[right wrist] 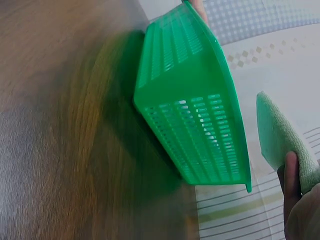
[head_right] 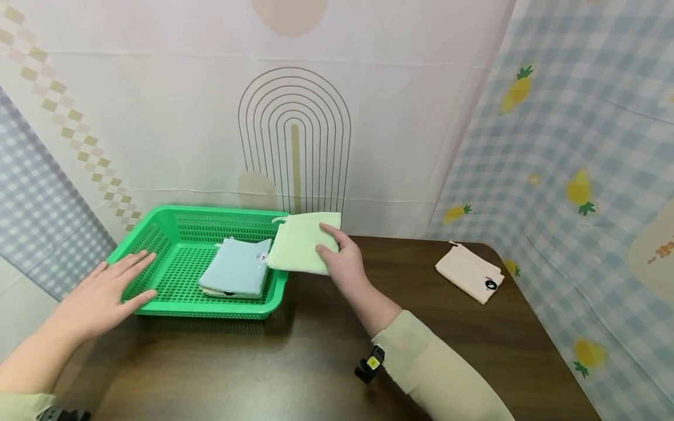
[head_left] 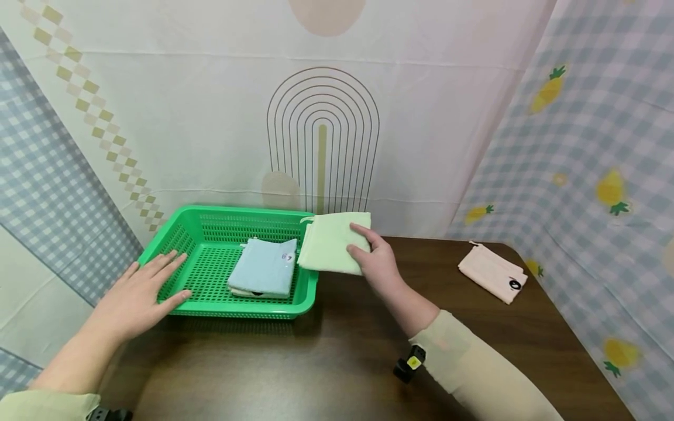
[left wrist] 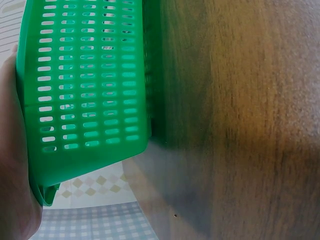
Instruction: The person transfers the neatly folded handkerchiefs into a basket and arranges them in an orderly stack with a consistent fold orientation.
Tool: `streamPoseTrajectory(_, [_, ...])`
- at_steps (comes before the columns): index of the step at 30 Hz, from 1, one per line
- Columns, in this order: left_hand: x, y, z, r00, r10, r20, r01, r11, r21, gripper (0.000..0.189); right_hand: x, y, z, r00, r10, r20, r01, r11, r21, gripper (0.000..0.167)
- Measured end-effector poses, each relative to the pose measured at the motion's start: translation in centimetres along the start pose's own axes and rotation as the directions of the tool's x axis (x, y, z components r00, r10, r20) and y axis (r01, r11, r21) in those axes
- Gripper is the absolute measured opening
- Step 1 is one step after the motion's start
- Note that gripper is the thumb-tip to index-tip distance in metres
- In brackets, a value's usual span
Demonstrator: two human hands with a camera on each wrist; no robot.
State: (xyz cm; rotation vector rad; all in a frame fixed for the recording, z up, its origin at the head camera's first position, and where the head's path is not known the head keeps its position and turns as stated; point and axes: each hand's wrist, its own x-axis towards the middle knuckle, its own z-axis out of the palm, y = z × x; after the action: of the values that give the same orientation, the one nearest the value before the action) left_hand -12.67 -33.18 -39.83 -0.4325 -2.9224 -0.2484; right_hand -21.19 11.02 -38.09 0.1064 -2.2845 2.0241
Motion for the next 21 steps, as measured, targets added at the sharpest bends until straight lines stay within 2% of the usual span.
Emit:
streamPoseTrajectory(14, [-0.1,0.1,0.0,1.000,0.002,-0.009,-0.002,1.000,0.000,0.082,-0.4,-0.6,3.1,0.999,0.013,0.051,-0.014,1.000,0.023,0.047])
streamPoseTrajectory(21, [0.0,-0.1,0.1,1.000,0.002,-0.006,-0.002,1.000,0.006,0.082,-0.6,-0.6,4.3,0.996,0.049,0.073,-0.052,0.998,0.030,0.047])
